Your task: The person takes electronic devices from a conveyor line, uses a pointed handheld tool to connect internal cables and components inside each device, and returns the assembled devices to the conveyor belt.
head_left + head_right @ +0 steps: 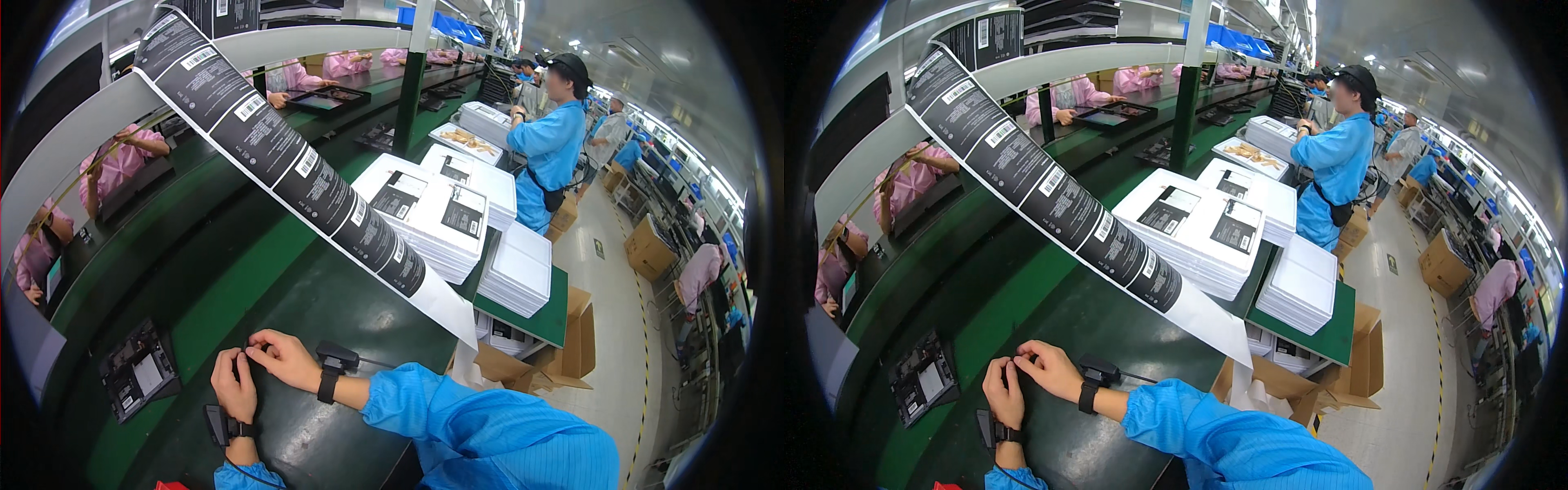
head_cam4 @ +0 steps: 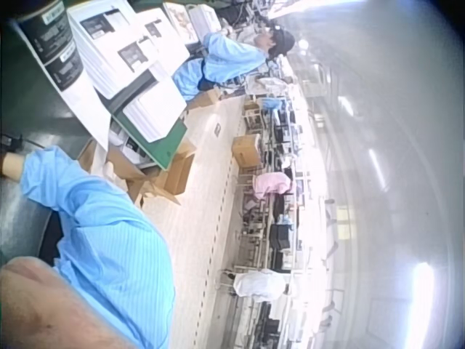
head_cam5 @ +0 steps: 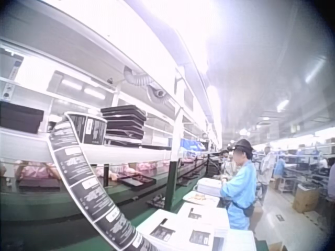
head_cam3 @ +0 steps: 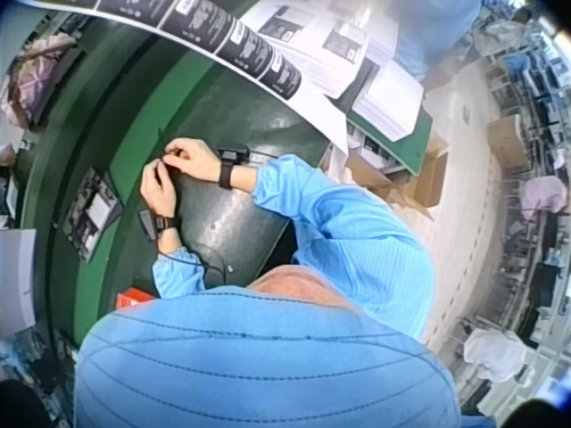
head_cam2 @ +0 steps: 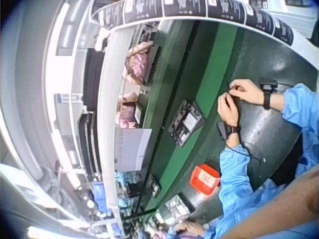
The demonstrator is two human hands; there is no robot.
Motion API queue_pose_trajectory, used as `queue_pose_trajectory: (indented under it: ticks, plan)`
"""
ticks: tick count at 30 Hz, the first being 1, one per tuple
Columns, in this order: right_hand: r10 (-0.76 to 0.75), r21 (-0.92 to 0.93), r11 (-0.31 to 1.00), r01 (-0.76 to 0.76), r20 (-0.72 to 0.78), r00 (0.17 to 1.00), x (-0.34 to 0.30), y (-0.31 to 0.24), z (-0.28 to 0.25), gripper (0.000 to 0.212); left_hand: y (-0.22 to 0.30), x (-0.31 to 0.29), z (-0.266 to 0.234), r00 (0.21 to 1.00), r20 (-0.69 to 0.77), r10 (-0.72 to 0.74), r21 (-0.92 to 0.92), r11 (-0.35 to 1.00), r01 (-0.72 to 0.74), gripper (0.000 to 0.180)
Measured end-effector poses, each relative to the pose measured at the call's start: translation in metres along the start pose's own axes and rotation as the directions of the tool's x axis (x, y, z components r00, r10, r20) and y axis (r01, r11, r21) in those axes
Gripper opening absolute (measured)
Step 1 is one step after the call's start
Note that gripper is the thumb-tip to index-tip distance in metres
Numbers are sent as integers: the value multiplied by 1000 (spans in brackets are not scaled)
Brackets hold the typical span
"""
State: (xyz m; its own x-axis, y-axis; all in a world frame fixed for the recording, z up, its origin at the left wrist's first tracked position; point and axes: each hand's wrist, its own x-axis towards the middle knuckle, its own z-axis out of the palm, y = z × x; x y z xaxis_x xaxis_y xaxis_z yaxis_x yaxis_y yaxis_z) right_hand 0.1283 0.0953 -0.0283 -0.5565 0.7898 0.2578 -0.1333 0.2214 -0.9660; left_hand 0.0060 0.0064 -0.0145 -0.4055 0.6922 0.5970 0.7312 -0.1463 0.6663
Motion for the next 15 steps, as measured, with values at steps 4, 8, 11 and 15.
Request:
queue_pose_trajectory:
  ticks: [4,8,11,15]
  plan:
    - [27,5,1000,-27,57,998,-2,-8,-2,25,-3,-1,-2,998,41,-49,-23,999,50,11]
    - [91,12,996,-93,97,991,-2,-8,-3,26,-6,-2,-1,999,38,-23,-28,999,24,15]
    - [94,32,995,-97,99,991,-2,-3,-2,27,-7,-3,0,999,41,-25,-31,999,26,17]
    - [88,53,994,-93,88,992,-1,2,-1,26,-7,-2,-1,997,66,-50,-34,998,53,19]
